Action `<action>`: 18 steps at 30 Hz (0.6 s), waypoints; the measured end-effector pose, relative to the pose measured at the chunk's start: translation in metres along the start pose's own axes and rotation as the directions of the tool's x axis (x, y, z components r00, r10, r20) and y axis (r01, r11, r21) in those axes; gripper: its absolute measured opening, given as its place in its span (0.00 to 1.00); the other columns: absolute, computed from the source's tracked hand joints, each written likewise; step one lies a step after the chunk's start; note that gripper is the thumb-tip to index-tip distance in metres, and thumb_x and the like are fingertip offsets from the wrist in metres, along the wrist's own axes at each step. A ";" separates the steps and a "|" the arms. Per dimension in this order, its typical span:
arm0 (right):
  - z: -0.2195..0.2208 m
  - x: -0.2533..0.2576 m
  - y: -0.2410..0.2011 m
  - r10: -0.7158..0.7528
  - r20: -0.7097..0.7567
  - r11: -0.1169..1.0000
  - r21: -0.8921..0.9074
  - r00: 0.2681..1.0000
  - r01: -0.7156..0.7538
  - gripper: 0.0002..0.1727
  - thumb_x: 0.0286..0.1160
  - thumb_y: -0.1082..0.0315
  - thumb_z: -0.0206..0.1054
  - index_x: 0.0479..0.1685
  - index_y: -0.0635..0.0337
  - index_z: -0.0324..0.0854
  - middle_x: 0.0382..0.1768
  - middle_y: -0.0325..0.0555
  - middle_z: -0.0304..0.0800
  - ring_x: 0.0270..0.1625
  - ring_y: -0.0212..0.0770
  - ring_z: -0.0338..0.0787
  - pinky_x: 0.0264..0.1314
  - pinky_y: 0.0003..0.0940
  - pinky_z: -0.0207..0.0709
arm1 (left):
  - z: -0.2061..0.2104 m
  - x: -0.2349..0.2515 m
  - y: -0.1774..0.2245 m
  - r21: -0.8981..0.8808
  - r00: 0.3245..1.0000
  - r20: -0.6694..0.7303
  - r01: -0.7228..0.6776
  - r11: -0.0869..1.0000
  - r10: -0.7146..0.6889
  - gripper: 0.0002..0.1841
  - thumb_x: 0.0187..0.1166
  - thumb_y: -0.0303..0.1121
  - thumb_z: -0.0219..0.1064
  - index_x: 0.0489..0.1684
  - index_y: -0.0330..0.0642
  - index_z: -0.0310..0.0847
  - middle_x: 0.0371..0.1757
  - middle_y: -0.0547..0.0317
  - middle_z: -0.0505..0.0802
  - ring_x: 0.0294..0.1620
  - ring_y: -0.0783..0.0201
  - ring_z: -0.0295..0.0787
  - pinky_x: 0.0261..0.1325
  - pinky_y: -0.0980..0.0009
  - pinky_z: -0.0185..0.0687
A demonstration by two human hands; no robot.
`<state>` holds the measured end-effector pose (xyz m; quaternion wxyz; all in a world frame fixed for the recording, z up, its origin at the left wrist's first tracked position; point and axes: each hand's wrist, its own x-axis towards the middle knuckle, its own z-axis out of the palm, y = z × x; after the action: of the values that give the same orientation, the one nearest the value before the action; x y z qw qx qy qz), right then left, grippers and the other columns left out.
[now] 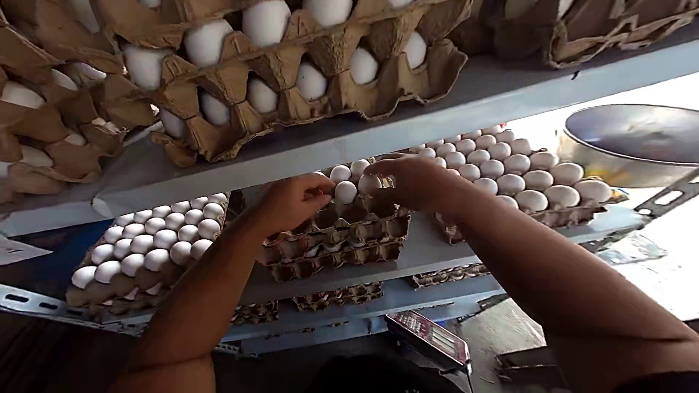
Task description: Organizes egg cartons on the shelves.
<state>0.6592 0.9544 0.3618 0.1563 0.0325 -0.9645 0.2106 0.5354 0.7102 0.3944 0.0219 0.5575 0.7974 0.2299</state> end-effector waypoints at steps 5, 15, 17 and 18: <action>-0.013 0.025 -0.002 -0.037 0.200 0.998 -0.045 0.979 0.047 0.19 0.71 0.64 0.78 0.61 0.58 0.89 0.50 0.56 0.93 0.56 0.57 0.91 0.63 0.62 0.79 | 0.009 0.049 0.026 0.192 0.937 0.263 0.181 0.965 -0.229 0.21 0.82 0.38 0.72 0.71 0.43 0.82 0.63 0.48 0.90 0.59 0.54 0.90 0.67 0.52 0.83; -0.012 0.026 0.034 -0.122 0.023 0.842 0.533 0.992 0.091 0.15 0.51 0.71 0.82 0.41 0.55 0.88 0.36 0.35 0.91 0.41 0.27 0.89 0.48 0.28 0.85 | 0.012 0.057 -0.003 -0.261 0.962 0.202 0.235 0.936 -0.185 0.13 0.76 0.31 0.73 0.54 0.36 0.86 0.44 0.58 0.92 0.45 0.73 0.88 0.56 0.70 0.83; -0.013 0.013 0.033 -0.026 -0.067 0.630 0.774 0.997 0.068 0.16 0.52 0.75 0.78 0.43 0.53 0.89 0.38 0.31 0.94 0.44 0.23 0.91 0.50 0.23 0.88 | 0.013 0.034 -0.045 -0.588 0.965 -0.026 0.196 0.785 -0.260 0.12 0.84 0.22 0.62 0.60 0.30 0.81 0.50 0.58 0.92 0.52 0.78 0.88 0.62 0.79 0.83; -0.014 0.005 0.030 0.023 -0.108 0.545 0.835 0.994 0.078 0.15 0.55 0.75 0.77 0.43 0.50 0.90 0.38 0.29 0.95 0.44 0.23 0.92 0.49 0.23 0.89 | 0.013 0.023 -0.062 -0.737 0.931 -0.130 0.140 0.662 -0.342 0.13 0.89 0.20 0.48 0.62 0.32 0.74 0.48 0.59 0.88 0.50 0.78 0.85 0.59 0.81 0.82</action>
<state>0.6543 0.9876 0.3631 0.1760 0.1070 -0.7370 0.6437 0.4759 0.7188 0.3633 0.1638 0.3581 0.7074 0.5870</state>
